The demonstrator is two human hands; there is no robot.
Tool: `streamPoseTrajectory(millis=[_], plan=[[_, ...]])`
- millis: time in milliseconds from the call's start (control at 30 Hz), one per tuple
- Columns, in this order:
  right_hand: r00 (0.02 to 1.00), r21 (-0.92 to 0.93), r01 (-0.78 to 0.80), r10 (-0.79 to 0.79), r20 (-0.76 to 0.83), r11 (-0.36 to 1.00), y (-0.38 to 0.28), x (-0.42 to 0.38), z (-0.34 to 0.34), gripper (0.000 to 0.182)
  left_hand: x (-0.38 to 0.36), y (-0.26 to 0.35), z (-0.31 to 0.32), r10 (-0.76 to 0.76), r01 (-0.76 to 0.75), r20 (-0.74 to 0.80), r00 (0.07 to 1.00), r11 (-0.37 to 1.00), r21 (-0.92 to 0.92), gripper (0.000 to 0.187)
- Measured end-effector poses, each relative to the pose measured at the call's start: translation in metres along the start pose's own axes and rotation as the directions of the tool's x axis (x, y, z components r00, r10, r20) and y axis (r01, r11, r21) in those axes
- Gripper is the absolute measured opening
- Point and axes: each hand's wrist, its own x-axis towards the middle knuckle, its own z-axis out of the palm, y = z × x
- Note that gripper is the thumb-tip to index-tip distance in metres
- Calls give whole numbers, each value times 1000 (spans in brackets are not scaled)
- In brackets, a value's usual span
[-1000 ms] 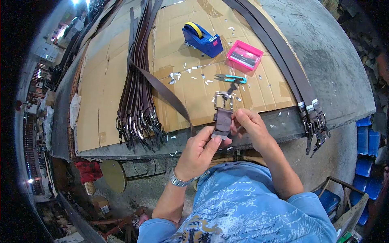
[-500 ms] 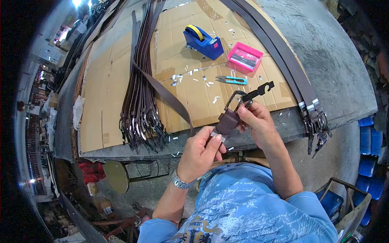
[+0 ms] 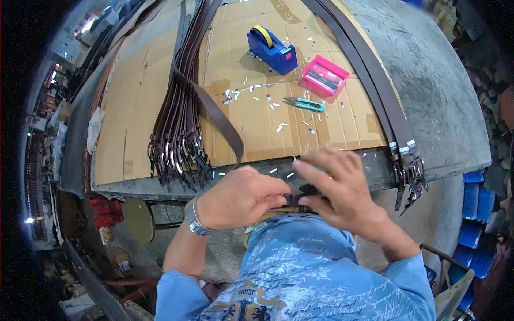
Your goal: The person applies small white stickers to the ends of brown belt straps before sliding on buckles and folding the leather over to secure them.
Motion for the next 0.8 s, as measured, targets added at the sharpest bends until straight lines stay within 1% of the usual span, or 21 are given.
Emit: streamPoseTrajectory(millis=[33, 67, 100, 133, 167, 200, 233, 267, 300, 333, 367, 400, 433, 500, 533, 600, 633, 667, 733, 767, 800], plan=[[984, 81, -31, 16, 177, 996, 1, -5, 1, 37, -1, 1, 4, 62, -55, -80, 995, 995, 83, 19], [937, 153, -76, 18, 348, 985, 3, -9, 3, 40, 2, 3, 2, 64, -57, -90, 994, 995, 83, 19], [961, 183, -47, -6, 276, 982, 6, -13, 6, 38, 6, 8, -2, 123, -61, -271, 955, 972, 225, 19], [960, 181, -41, -11, 281, 983, 7, -15, 6, 38, 10, 12, -5, 199, -35, -431, 880, 932, 360, 19], [982, 159, -96, 68, 174, 983, 8, -17, 5, 35, 14, 14, -6, 247, 74, -640, 728, 899, 431, 17], [987, 142, -155, 147, 62, 978, 9, -18, 4, 31, 12, 15, 0, 244, 76, -644, 725, 901, 427, 17], [994, 80, -106, 107, -17, 991, 10, -12, 0, 28, 6, 17, 12, 86, 154, -795, 600, 963, 220, 16], [994, 73, -108, 110, -23, 992, 11, -12, -2, 28, 1, 19, 24, -90, 190, -886, 454, 982, -2, 15], [992, 15, -120, 121, -44, 993, 10, -14, -3, 30, -3, 22, 39, -262, 159, -822, 505, 965, -210, 17], [990, -41, -133, 130, -63, 990, 9, -16, -3, 31, -11, 12, 58, -391, 138, -656, 646, 905, -403, 18], [993, -107, -98, 90, -77, 989, 8, -17, -1, 29, -11, 17, 72, -507, 52, -526, 683, 752, -657, 23], [994, -105, -96, 89, -68, 990, 6, -18, 3, 29, -8, 21, 83, -581, -18, -368, 726, 519, -855, 29], [997, -118, -62, 57, -42, 991, 3, -21, 8, 28, -8, 15, 91, -593, -18, -366, 717, 509, -860, 29], [999, -122, -9, 13, 31, 993, -5, -27, 18, 26, -5, 2, 100, -567, -39, -253, 784, 362, -931, 41], [999, -111, 6, -1, 41, 994, -13, -29, 21, 26, -3, 2, 99, -579, -45, -261, 772, 359, -932, 41], [986, 4, 16, -16, 166, 1000, -30, -34, 26, 30, 3, 9, 89, -664, -182, -221, 715, 129, -975, 40], [978, 98, -27, 6, 207, 995, -37, -34, 25, 35, 1, 9, 86, -648, -193, -213, 732, 102, -976, 42], [978, 106, -21, -1, 207, 994, -37, -33, 23, 35, -2, 7, 84, -653, -195, -216, 726, 106, -975, 42], [972, 378, -79, -14, 236, 922, -26, -31, 17, 42, -8, -1, 85, -536, -216, -238, 810, 105, -971, 44], [972, 373, -146, 62, 228, 916, -18, -30, 19, 41, -10, -6, 88, -528, -184, -235, 816, 148, -972, 48], [979, 433, -168, 99, 177, 886, -11, -19, 20, 34, -13, -8, 88, -465, -198, -213, 859, 83, -977, 49]])
